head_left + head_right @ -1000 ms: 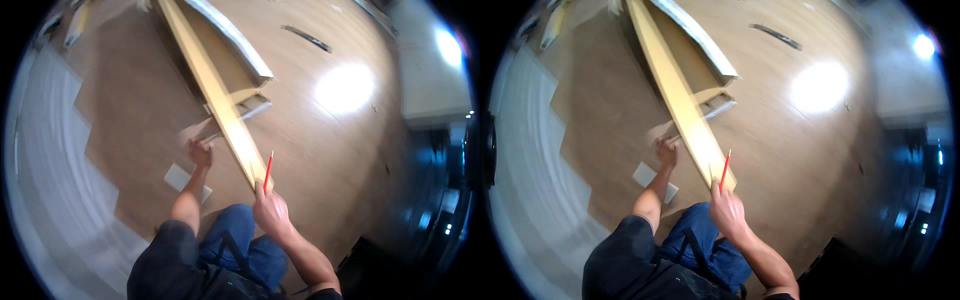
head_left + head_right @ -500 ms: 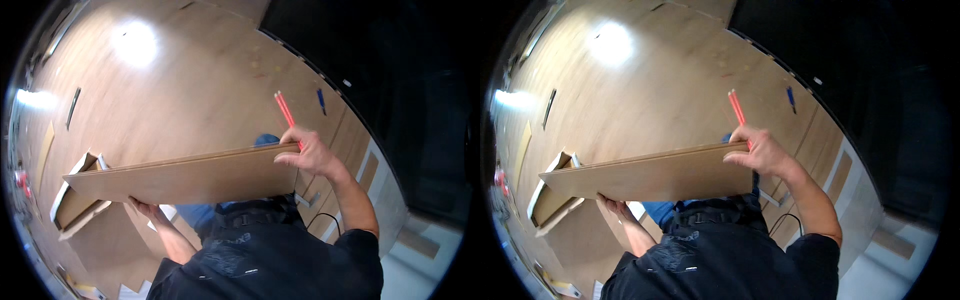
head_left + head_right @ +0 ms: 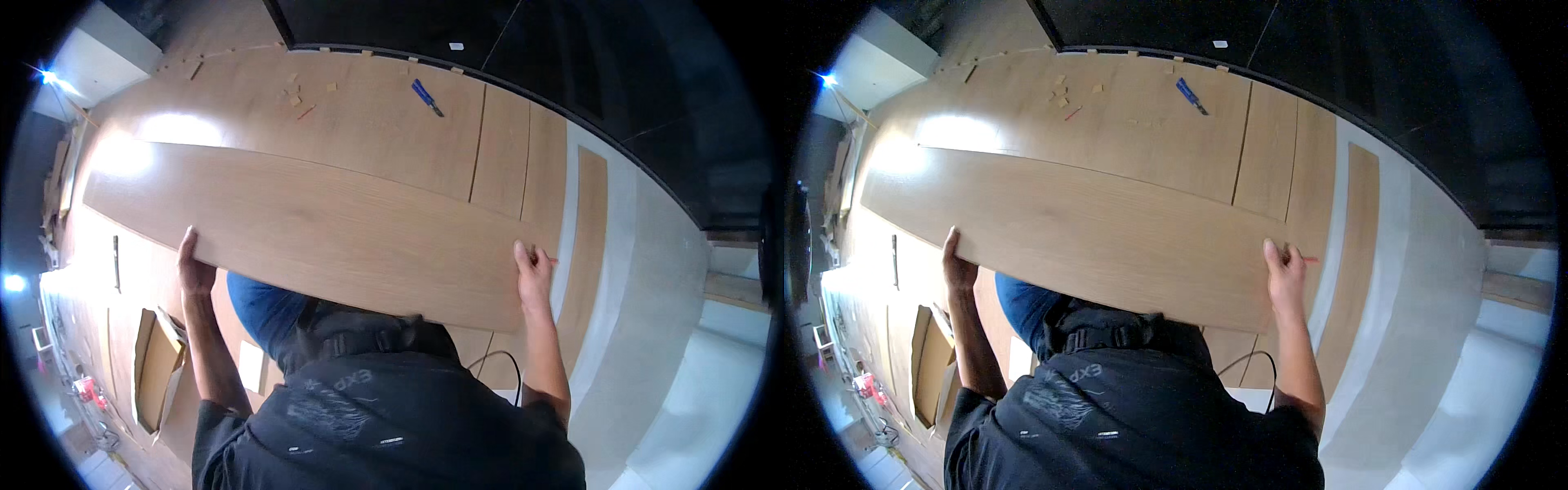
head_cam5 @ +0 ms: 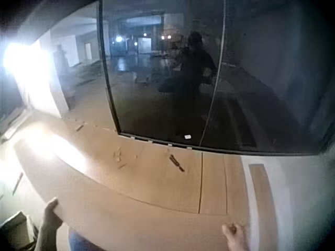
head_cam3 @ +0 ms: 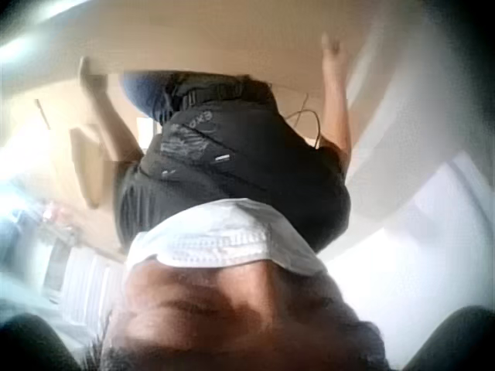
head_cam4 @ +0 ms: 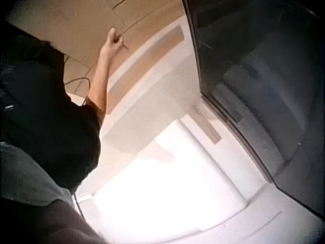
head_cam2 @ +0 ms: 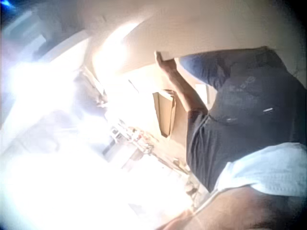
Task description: The person installs laminate flooring by measuring planks with a square, marking them with a pencil, cutting a small piece with a utility knife, and fitting the planks together by hand.
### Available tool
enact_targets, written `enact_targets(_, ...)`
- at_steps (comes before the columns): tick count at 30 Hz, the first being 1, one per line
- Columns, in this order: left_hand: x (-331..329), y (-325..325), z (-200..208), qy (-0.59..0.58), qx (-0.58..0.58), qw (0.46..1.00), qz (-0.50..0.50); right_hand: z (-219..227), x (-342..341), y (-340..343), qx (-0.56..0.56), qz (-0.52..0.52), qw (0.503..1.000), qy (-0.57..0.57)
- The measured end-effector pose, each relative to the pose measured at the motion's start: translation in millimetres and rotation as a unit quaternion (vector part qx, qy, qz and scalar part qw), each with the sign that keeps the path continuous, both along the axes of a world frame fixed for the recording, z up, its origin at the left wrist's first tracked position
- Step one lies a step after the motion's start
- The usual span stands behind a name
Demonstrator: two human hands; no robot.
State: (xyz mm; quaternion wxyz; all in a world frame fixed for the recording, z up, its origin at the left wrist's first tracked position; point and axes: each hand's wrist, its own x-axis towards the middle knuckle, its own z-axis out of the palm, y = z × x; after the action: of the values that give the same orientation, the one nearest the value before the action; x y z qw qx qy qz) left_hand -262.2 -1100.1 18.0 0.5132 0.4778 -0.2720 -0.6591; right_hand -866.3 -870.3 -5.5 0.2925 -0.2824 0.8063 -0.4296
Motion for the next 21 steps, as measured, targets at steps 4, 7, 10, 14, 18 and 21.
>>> enact_targets(4,-63,-24,4,0.007,0.022,0.996,-0.087,42,-37,48,-0.001,-0.064,0.991,-0.119)
enact_targets(7,-95,-25,-7,0.047,0.065,0.991,-0.106,50,-104,89,0.009,-0.034,0.984,-0.172)
enact_targets(10,-128,-19,-9,0.077,0.105,0.989,-0.070,119,-79,46,-0.068,-0.171,0.936,-0.301)
enact_targets(14,-181,-48,-28,0.107,0.130,0.983,-0.078,72,-127,26,-0.215,-0.132,0.928,-0.273)
enact_targets(18,-259,-90,-77,0.214,0.173,0.953,-0.131,-123,-241,92,-0.079,-0.035,0.996,0.012)
enact_targets(21,-251,-94,-85,0.145,0.203,0.962,-0.113,-229,-90,58,0.255,-0.023,0.943,0.210)
